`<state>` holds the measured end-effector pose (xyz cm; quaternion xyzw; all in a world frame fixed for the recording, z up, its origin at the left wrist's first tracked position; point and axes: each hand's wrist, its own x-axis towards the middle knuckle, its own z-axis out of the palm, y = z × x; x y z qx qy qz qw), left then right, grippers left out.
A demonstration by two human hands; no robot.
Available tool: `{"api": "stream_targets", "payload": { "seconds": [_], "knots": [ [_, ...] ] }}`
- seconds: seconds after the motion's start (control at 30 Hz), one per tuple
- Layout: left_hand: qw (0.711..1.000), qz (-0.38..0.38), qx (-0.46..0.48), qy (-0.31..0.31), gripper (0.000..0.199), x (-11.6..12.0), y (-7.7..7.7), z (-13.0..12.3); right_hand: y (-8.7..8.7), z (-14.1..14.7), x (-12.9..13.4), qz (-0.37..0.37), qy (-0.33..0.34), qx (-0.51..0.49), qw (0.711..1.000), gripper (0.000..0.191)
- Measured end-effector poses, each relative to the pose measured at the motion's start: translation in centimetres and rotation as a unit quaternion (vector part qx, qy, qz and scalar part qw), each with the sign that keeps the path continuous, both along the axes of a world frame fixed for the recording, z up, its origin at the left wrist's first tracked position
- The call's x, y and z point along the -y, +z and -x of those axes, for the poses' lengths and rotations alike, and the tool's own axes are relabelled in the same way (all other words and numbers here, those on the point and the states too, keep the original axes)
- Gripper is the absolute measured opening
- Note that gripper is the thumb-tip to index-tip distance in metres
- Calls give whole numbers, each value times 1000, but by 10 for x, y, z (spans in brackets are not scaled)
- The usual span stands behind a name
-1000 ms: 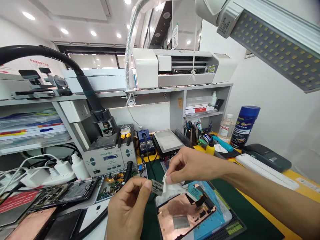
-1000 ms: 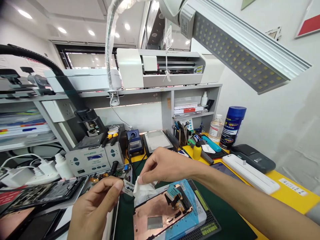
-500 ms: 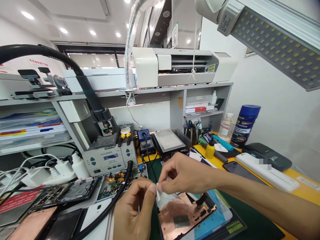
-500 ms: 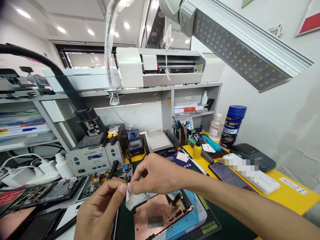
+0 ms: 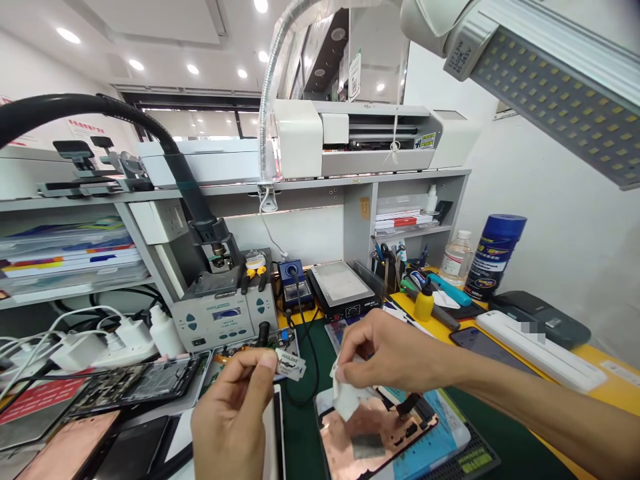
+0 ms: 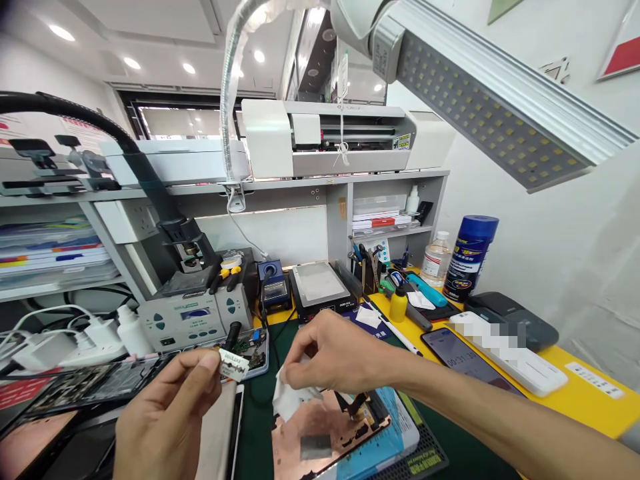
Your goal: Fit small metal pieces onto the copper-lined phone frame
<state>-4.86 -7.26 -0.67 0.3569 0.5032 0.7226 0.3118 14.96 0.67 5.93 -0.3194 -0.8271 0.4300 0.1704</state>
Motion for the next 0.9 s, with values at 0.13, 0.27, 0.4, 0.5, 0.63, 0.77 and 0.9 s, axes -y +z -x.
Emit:
{"api": "stream_targets", "payload": {
  "seconds": [0.13, 0.27, 0.4, 0.5, 0.63, 0.77, 0.9],
  "knots": [
    [999, 5, 33, -39, 34, 1, 1, 0, 7, -8, -7, 30, -3, -4, 1000, 26],
    [998, 4, 29, -49, 32, 4, 5, -9, 19, -5, -12, 48, 30, -5, 998, 36],
    [997, 15, -26, -64, 30, 7, 8, -16, 26, 6, -13, 38, 45, 6, 998, 37],
    [994, 6, -78, -78, 27, 8, 9, -18, 27, 15, -11, 29, 65, 13, 997, 29],
    [992, -9, -104, -75, 25, 9, 7, -21, 23, 23, -4, 7, 62, 31, 998, 18],
    [993, -22, -92, -64, 24, 10, 6, -28, 18, 24, 3, -13, 38, 25, 999, 13],
    [995, -28, -80, -48, 27, 10, 3, -26, 14, 19, 8, -25, 19, 32, 999, 15]
  ]
}}
